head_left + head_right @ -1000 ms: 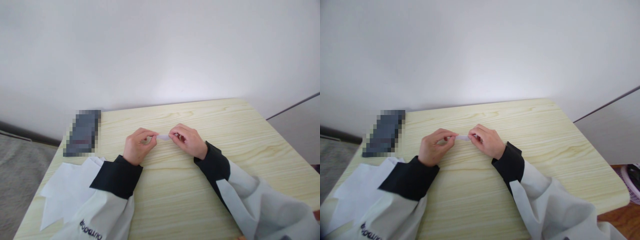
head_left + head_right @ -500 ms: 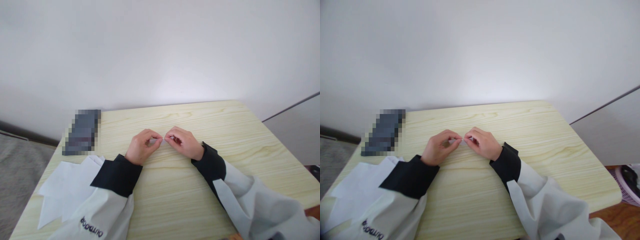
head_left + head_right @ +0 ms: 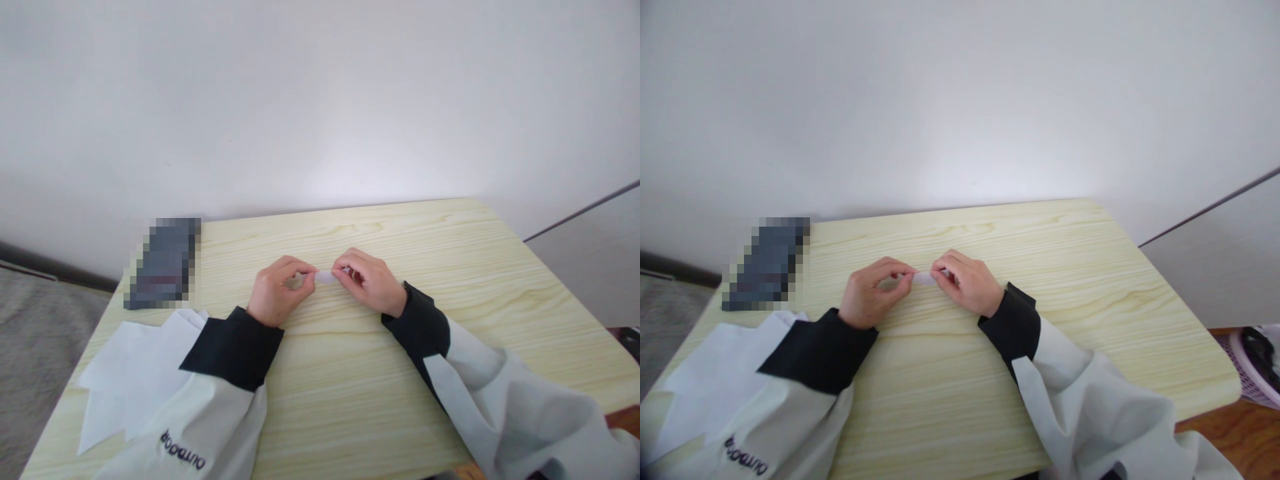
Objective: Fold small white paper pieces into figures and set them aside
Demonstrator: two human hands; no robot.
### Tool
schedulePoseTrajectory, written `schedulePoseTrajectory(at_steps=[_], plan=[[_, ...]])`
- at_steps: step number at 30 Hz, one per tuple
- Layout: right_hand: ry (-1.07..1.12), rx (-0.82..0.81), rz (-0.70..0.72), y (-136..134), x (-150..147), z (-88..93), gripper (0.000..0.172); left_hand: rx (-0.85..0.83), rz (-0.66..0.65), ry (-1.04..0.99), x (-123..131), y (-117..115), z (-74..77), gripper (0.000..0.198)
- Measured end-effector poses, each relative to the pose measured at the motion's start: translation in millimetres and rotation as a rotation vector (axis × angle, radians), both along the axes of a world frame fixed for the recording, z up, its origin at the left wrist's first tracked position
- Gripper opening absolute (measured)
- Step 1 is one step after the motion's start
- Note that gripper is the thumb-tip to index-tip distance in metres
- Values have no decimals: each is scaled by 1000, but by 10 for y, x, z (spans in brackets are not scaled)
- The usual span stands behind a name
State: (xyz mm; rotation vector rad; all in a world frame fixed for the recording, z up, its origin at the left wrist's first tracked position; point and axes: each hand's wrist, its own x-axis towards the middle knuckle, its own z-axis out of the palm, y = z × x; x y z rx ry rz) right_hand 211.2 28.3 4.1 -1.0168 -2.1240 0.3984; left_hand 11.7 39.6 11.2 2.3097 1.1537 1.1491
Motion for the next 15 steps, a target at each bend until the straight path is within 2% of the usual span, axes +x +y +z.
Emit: schedulePoseTrajectory(at_steps=[6, 10, 12, 15], plan=[[73, -4, -32, 44, 78, 3, 10, -123, 52, 12, -15, 17, 6, 14], [123, 105, -112, 45, 77, 9, 11, -277, 99, -36, -7, 12, -18, 21], [111, 181, -132, 39, 71, 5, 11, -395, 57, -105, 3, -4, -14, 31], [58, 255, -85, 26, 55, -11, 10, -537, -23, -214, 23, -36, 22, 45]])
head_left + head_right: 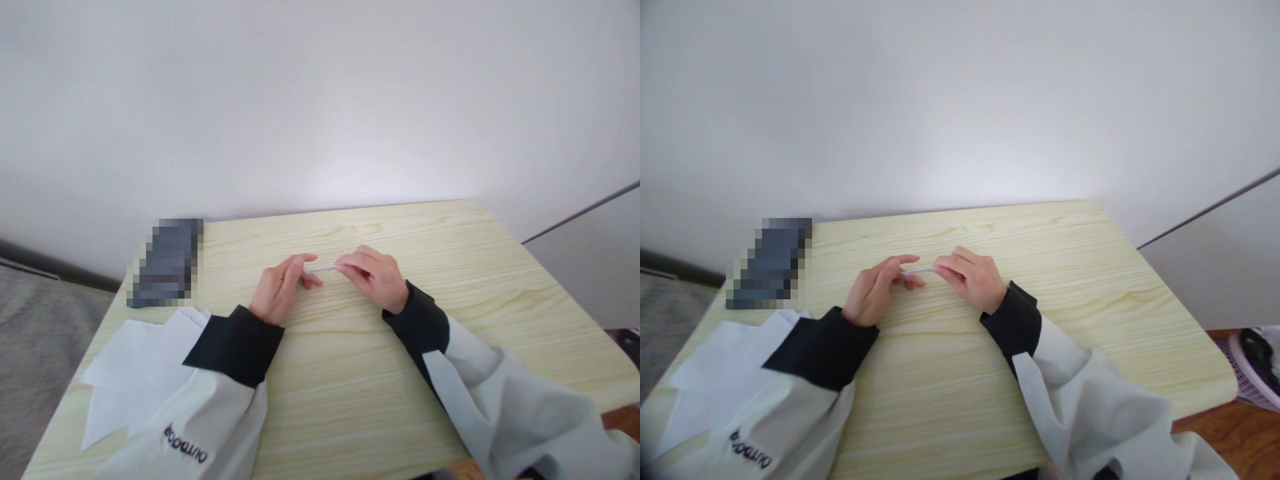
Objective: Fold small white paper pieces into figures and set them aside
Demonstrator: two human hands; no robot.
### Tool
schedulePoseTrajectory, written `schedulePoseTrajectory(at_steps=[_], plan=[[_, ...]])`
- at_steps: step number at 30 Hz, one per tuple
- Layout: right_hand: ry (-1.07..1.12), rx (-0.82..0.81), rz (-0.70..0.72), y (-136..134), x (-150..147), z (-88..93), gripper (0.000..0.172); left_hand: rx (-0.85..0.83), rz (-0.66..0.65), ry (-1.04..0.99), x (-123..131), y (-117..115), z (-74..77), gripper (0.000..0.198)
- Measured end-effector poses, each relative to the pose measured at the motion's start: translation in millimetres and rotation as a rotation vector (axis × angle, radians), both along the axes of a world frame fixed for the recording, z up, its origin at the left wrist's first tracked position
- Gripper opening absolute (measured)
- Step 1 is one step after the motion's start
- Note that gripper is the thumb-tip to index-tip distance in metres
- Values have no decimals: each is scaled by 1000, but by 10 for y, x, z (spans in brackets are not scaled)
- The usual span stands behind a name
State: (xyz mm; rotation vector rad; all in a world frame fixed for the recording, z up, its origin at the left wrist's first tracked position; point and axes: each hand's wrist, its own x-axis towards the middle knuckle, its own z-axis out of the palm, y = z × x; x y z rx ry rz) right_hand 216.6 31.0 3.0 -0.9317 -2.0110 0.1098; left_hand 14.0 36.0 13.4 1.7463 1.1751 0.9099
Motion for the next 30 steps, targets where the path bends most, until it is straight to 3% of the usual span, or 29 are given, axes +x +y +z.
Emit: schedulePoseTrajectory(at_steps=[5, 9, 16, 22, 26, 30], plan=[[-18, -5, 77, -16, -40, -19, 13, 16, -42, 91, 14, -2, 25, 38], [64, -118, 120, -34, -69, -16, 13, 116, 2, 164, 2, 30, -12, 37], [174, -321, 34, -22, -72, -41, 24, 227, -11, 171, -8, 43, -26, 29], [111, -330, 77, -29, -80, -12, 10, 322, -44, 207, -6, 36, -13, 21], [-1, -281, 112, -42, -88, 10, 12, 458, -149, 193, -17, 39, -17, 14], [-32, -228, 95, -41, -104, 21, 15, 556, -106, 257, -17, 35, -30, 16]])
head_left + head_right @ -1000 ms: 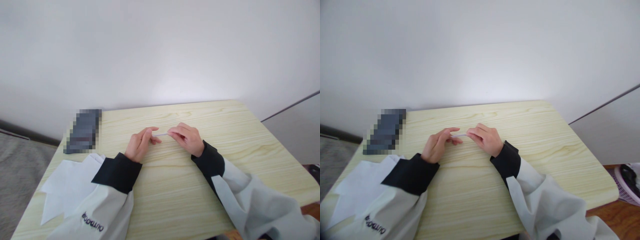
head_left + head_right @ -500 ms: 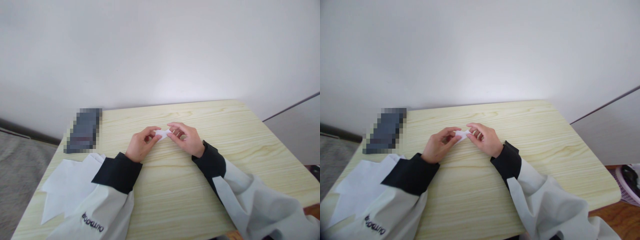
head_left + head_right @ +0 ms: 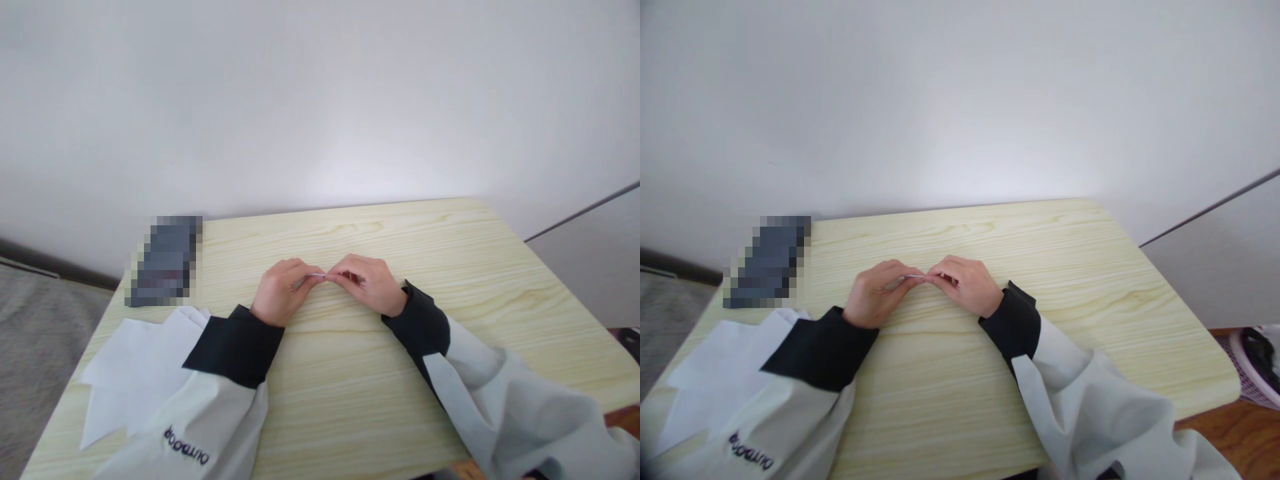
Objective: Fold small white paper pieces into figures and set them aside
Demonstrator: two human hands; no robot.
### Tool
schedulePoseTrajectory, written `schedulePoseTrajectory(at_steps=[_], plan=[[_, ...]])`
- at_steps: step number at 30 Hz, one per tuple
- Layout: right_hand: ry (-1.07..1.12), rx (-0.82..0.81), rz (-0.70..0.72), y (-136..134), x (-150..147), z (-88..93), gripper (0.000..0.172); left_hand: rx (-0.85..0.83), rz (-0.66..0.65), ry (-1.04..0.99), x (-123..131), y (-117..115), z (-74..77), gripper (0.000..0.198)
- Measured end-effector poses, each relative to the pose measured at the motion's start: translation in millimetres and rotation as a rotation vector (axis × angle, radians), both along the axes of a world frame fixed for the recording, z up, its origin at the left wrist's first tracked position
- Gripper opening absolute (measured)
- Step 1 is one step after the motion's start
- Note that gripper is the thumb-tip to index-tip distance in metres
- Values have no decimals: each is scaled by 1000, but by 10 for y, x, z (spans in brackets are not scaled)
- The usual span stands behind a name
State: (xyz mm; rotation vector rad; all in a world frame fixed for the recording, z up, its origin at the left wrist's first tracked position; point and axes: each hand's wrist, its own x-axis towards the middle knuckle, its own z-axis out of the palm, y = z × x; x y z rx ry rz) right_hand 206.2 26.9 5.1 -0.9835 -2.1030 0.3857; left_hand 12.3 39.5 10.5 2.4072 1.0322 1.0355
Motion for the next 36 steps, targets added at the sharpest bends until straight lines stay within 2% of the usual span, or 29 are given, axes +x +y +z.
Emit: schedulePoseTrajectory(at_steps=[4, 11, 17, 20, 25, 30, 36], plan=[[67, -1, -35, 12, -9, 0, 15, 26, 61, 2, 8, -3, -15, 16], [95, -61, -56, 35, 11, 7, 17, -110, 57, -36, 16, 5, -10, 21], [233, -236, -75, 50, 10, -44, 16, -217, 164, -102, 39, -20, 21, 21], [292, -260, -75, 44, -1, -74, 18, -142, 130, -119, 38, -11, 24, 17], [201, -150, -101, 19, -15, -71, 10, 74, 121, -129, 30, 8, 29, 10], [199, -127, -92, 9, -20, -67, 11, 43, 56, -105, 34, 2, 29, 5], [160, -61, -103, 13, -16, -87, 10, 61, 99, -80, 25, 12, 8, 8]])
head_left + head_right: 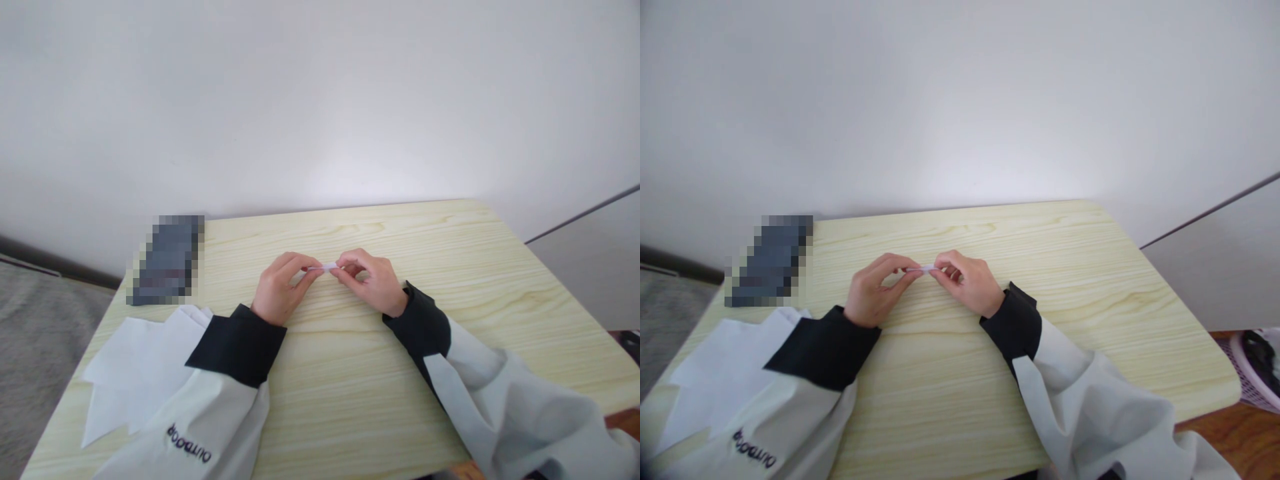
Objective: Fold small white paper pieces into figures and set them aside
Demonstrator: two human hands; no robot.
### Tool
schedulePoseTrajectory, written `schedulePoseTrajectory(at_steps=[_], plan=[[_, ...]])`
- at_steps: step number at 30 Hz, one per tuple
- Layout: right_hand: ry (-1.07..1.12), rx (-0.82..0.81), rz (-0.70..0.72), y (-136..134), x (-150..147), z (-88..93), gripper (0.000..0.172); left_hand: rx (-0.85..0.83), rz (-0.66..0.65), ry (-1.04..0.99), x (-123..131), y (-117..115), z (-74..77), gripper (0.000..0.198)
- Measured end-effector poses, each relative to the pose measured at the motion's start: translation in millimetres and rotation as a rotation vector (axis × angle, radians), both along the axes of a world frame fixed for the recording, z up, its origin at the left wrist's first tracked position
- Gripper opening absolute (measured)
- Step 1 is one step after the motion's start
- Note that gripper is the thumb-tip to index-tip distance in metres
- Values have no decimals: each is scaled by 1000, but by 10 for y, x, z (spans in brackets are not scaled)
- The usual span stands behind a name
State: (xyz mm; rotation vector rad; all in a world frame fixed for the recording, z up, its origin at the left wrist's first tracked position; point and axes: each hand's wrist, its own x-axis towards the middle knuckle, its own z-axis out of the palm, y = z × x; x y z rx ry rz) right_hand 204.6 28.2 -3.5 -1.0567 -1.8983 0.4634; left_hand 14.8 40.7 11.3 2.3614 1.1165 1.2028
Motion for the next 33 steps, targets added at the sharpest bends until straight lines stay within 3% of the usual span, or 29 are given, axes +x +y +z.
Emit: schedulePoseTrajectory(at_steps=[17, 22, 33], plan=[[-41, -3, -5, -26, 5, 37, 6, 35, -40, -6, 7, -6, 1, 6], [3, 2, -8, -13, 8, 27, 3, -19, -26, 67, -11, -3, -41, 22], [69, -77, 4, -22, 6, 33, 10, -73, -72, 82, 2, -4, -34, 11]])
